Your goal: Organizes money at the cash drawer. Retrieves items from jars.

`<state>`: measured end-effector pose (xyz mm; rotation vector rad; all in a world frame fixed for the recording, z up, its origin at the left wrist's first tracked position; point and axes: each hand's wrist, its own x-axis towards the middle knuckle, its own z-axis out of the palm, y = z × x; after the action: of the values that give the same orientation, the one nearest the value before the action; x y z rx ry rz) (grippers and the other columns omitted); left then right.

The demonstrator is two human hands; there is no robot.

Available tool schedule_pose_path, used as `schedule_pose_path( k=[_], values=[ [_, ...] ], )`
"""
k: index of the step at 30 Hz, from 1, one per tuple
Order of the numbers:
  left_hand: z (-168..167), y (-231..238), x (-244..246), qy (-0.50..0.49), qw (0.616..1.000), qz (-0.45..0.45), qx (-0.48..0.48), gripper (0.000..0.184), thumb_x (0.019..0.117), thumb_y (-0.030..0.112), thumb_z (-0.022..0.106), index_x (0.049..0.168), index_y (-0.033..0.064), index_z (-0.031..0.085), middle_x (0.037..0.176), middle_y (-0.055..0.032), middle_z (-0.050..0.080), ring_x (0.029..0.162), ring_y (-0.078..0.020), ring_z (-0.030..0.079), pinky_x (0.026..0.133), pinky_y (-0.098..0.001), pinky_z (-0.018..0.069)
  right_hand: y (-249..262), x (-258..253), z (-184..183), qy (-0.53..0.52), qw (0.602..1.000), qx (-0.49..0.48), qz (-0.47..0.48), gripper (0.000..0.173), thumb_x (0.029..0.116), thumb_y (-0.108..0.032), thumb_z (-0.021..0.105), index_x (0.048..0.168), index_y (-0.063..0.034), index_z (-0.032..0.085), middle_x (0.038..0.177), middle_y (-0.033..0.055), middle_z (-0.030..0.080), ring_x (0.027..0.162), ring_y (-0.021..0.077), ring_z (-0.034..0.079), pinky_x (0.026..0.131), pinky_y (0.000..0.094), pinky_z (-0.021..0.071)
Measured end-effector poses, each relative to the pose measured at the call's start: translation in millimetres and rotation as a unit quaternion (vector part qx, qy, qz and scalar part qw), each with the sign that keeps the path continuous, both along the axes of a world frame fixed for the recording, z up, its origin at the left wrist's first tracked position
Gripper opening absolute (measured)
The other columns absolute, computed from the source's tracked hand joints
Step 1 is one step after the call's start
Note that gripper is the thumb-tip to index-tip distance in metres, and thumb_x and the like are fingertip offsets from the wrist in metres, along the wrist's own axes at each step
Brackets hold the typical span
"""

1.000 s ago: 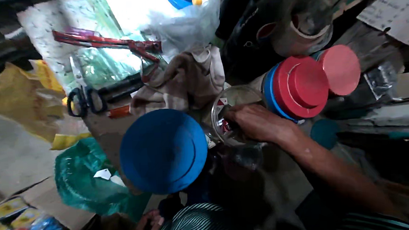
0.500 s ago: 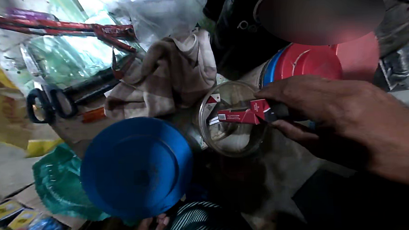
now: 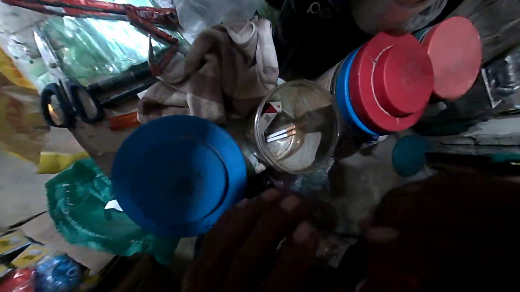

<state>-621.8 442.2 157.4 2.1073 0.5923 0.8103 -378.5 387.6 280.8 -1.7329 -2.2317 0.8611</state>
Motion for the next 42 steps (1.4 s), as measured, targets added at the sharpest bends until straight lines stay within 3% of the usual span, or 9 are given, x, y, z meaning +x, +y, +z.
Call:
schedule_pose_path(
  k=[2, 4, 6, 9, 11, 13, 15, 22, 42],
  values=[
    [-13, -6, 1, -0.001, 1.000, -0.021, -0.014, 0.031, 0.1018, 0.023, 0.063, 0.129, 0.0091, 0.060, 0.126, -0.0092, 0.068, 0.124, -0.0164, 0.062, 0.108, -0.0298, 0.0482, 2, 5, 1, 0.053, 0.996, -0.041, 0.054, 0.024, 0.1060, -0.016, 0.055, 0.121, -0.0042, 0.070, 0.111, 0.0129, 0.073, 0.101, 0.0218, 0.070, 0.090, 0.0345, 0.0564],
    [-24, -14, -9, 0.000, 0.996, -0.047, -0.074, 0.027, 0.1031, 0.024, 0.060, 0.125, 0.0079, 0.061, 0.122, -0.0105, 0.069, 0.120, -0.0157, 0.064, 0.104, -0.0270, 0.0497, 8, 17, -6, 0.060, 0.994, -0.089, 0.019, 0.033, 0.1036, -0.033, 0.059, 0.125, -0.0108, 0.071, 0.116, 0.0049, 0.073, 0.106, 0.0124, 0.068, 0.093, 0.0285, 0.0551],
    [-32, -22, -26, 0.004, 0.978, -0.079, -0.194, 0.034, 0.1012, 0.024, 0.064, 0.129, 0.0043, 0.062, 0.125, -0.0148, 0.069, 0.121, -0.0184, 0.064, 0.105, -0.0325, 0.0508, 26, 35, -38, 0.059, 0.998, -0.027, 0.027, 0.034, 0.1003, -0.034, 0.060, 0.127, -0.0152, 0.071, 0.120, -0.0038, 0.072, 0.110, 0.0031, 0.066, 0.094, 0.0210, 0.0569],
    [-57, -38, -49, 0.046, 0.968, -0.068, -0.239, 0.035, 0.0979, 0.027, 0.067, 0.126, 0.0068, 0.063, 0.118, -0.0115, 0.070, 0.110, -0.0135, 0.066, 0.094, -0.0297, 0.0552, 71, 23, -107, -0.099, 0.993, -0.039, 0.051, 0.018, 0.0990, -0.019, 0.062, 0.108, -0.0067, 0.073, 0.095, 0.0087, 0.069, 0.085, 0.0232, 0.069, 0.073, 0.0411, 0.0568],
    [-74, -50, -57, 0.065, 0.975, -0.042, -0.210, 0.032, 0.0978, 0.026, 0.064, 0.125, 0.0098, 0.062, 0.115, -0.0077, 0.070, 0.106, -0.0096, 0.066, 0.091, -0.0253, 0.0557, 96, 2, -144, -0.222, 0.955, -0.193, 0.044, 0.010, 0.0971, -0.008, 0.065, 0.102, 0.0006, 0.068, 0.096, 0.0209, 0.066, 0.091, 0.0413, 0.067, 0.075, 0.0581, 0.0524],
    [-82, -57, -61, 0.059, 0.978, -0.027, -0.198, 0.029, 0.0990, 0.023, 0.062, 0.124, 0.0091, 0.062, 0.115, -0.0082, 0.070, 0.108, -0.0094, 0.066, 0.093, -0.0240, 0.0548, 108, -15, -172, -0.294, 0.915, -0.274, 0.039, 0.011, 0.0929, -0.002, 0.068, 0.100, 0.0061, 0.067, 0.101, 0.0264, 0.066, 0.098, 0.0475, 0.065, 0.076, 0.0625, 0.0513],
    [-84, -61, -63, 0.049, 0.979, -0.022, -0.198, 0.028, 0.0994, 0.022, 0.063, 0.124, 0.0080, 0.061, 0.116, -0.0092, 0.069, 0.110, -0.0097, 0.065, 0.095, -0.0228, 0.0536, 113, -26, -186, -0.331, 0.885, -0.327, 0.025, 0.017, 0.0980, -0.004, 0.062, 0.107, 0.0104, 0.065, 0.109, 0.0298, 0.065, 0.106, 0.0498, 0.064, 0.081, 0.0631, 0.0515],
    [-94, -64, -62, -0.044, 0.968, -0.049, -0.241, 0.027, 0.1007, 0.019, 0.062, 0.123, 0.0043, 0.062, 0.116, -0.0100, 0.069, 0.110, -0.0102, 0.065, 0.096, -0.0232, 0.0535, 119, -20, -202, -0.370, 0.870, -0.306, 0.110, 0.015, 0.0988, -0.004, 0.061, 0.105, 0.0072, 0.069, 0.106, 0.0270, 0.068, 0.103, 0.0471, 0.065, 0.083, 0.0603, 0.0509],
    [-91, -65, -56, -0.035, 0.978, -0.024, -0.203, 0.031, 0.0981, 0.021, 0.065, 0.121, -0.0006, 0.064, 0.110, -0.0154, 0.072, 0.102, -0.0171, 0.069, 0.091, -0.0291, 0.0569, 113, -1, -215, -0.319, 0.894, -0.242, 0.201, 0.014, 0.0926, -0.005, 0.069, 0.100, 0.0058, 0.071, 0.101, 0.0247, 0.069, 0.101, 0.0458, 0.066, 0.084, 0.0611, 0.0500]
  ],
)
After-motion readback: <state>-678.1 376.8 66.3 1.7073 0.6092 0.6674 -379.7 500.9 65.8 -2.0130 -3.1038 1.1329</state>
